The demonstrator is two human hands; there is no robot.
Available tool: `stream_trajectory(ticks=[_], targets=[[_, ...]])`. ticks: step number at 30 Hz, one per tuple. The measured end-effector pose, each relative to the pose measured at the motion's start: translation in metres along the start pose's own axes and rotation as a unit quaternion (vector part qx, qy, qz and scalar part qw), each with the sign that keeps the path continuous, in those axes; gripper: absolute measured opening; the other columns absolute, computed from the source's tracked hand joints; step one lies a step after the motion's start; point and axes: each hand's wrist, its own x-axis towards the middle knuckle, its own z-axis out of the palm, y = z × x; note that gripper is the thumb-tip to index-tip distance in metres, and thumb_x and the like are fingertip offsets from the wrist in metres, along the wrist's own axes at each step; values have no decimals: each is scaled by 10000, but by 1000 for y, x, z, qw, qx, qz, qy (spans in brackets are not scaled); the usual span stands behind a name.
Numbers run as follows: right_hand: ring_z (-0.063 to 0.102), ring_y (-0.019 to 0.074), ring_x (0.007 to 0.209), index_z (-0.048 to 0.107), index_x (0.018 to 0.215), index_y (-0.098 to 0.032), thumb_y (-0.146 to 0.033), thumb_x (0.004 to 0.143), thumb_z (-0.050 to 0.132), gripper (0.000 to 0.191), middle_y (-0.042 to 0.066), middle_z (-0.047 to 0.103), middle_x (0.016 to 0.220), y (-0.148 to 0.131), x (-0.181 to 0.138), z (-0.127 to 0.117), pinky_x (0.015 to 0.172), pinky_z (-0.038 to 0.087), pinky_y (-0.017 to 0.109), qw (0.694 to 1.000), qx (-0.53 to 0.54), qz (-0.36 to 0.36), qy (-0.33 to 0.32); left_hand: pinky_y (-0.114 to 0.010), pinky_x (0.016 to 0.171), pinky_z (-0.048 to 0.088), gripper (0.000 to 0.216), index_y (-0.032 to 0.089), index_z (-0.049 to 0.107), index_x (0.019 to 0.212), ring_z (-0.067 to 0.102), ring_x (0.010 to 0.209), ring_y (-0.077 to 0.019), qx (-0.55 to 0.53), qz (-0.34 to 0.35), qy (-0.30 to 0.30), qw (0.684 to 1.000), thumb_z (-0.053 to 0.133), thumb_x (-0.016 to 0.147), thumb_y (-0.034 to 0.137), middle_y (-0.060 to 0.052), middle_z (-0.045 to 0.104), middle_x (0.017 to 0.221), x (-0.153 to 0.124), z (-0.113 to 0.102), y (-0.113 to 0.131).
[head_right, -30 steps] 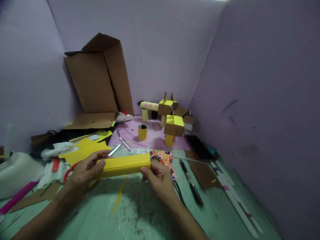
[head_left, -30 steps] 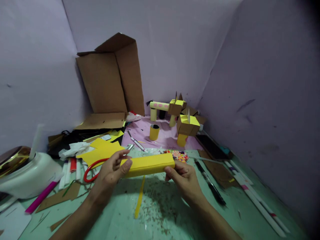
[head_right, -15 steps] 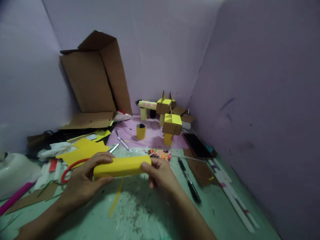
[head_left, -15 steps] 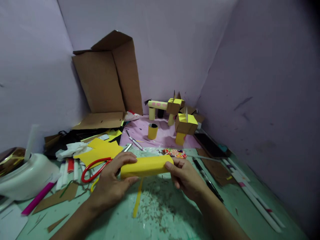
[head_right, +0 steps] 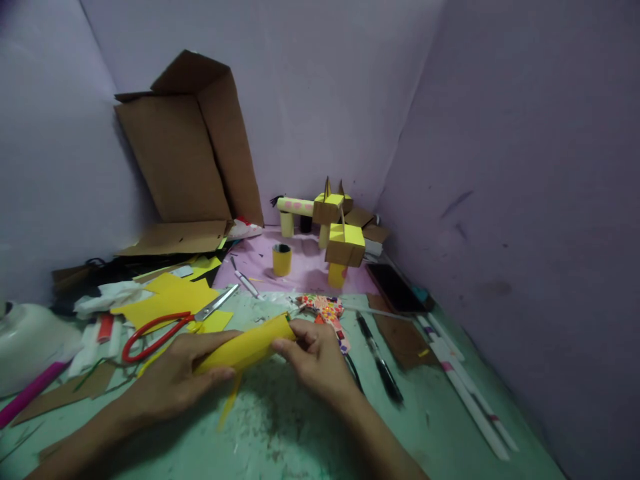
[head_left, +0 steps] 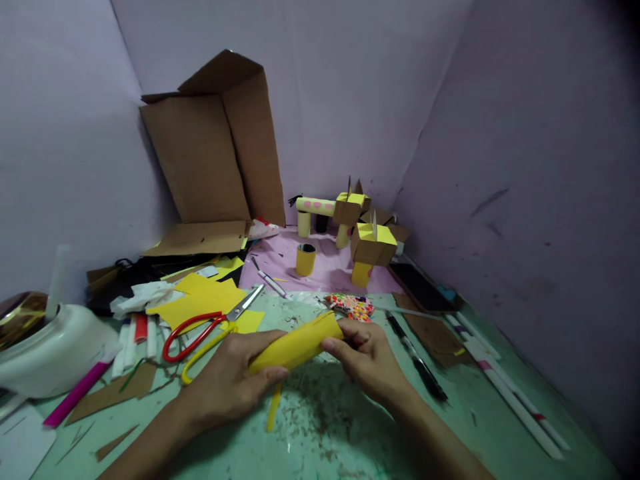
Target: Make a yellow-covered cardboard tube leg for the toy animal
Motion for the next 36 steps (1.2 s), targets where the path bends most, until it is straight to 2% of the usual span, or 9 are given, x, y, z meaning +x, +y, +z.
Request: stream_trajectory(ticks=[5,8,13,17,19,22,25,29,36], targets=[[424,85,402,673,699,-158,-383,684,667,226,-15,535,576,1,3,-3,362,367,213,999,26,18,20,-457,841,455,381,258,711,1039,630,921,-332,37,7,97,995,706,660,292,-113,717,1018,0,7,-4],[427,78,420,675,683,-163,-387,684,682,224,-7,554,620,-1,3,-6,370,367,204,998,51,3,37,-467,883,437,463,265,687,1085,610,977,-342,25,-1,91,996,734,626,298,-111,696,1079,-1,8,-7],[402,85,435,656,642,-173,-418,660,696,249,-38,476,524,-2,1,-9,394,346,202,997,70,-4,-10,-371,832,472,625,267,579,1222,600,1002,-297,-131,-45,-57,989,725,622,366,-85,661,1124,-2,5,-7],[433,96,478,661,657,-174,-394,684,677,223,-24,525,558,0,1,-5,436,341,209,997,57,-5,-52,-294,607,468,598,208,562,1211,616,728,-213,-299,-122,-213,922,704,665,406,-78,653,892,-5,10,-5],[461,111,505,683,750,-177,-382,691,669,215,-10,568,601,0,1,-6,467,356,224,999,17,-6,-26,-259,555,438,529,189,595,1124,582,653,-172,-331,-140,-190,914,719,656,403,-50,629,799,-4,16,-6],[528,152,566,687,885,-183,-399,712,637,282,31,645,699,-3,2,-23,526,390,262,991,-77,-4,107,-235,528,417,451,187,603,1010,551,609,-146,-329,-154,-125,923,728,648,425,-21,604,727,-2,22,-10],[543,189,557,699,797,-196,-457,742,592,288,58,655,640,-9,2,-50,512,342,286,937,-278,46,204,-228,515,404,398,187,603,943,528,592,-137,-321,-171,-72,929,724,657,436,-5,583,693,1,25,-16],[546,222,554,653,561,-217,-566,682,618,371,81,636,564,-7,8,-67,488,247,294,872,-442,146,153,-239,511,396,427,180,608,954,515,596,-147,-313,-177,-47,932,732,630,428,-12,587,699,3,26,-19],[493,187,486,495,438,-224,-416,532,728,317,19,500,432,16,28,-57,459,196,269,888,-381,203,159,-255,522,409,498,163,574,980,524,600,-153,-308,-204,-52,928,723,606,457,-11,585,700,3,26,-19]])
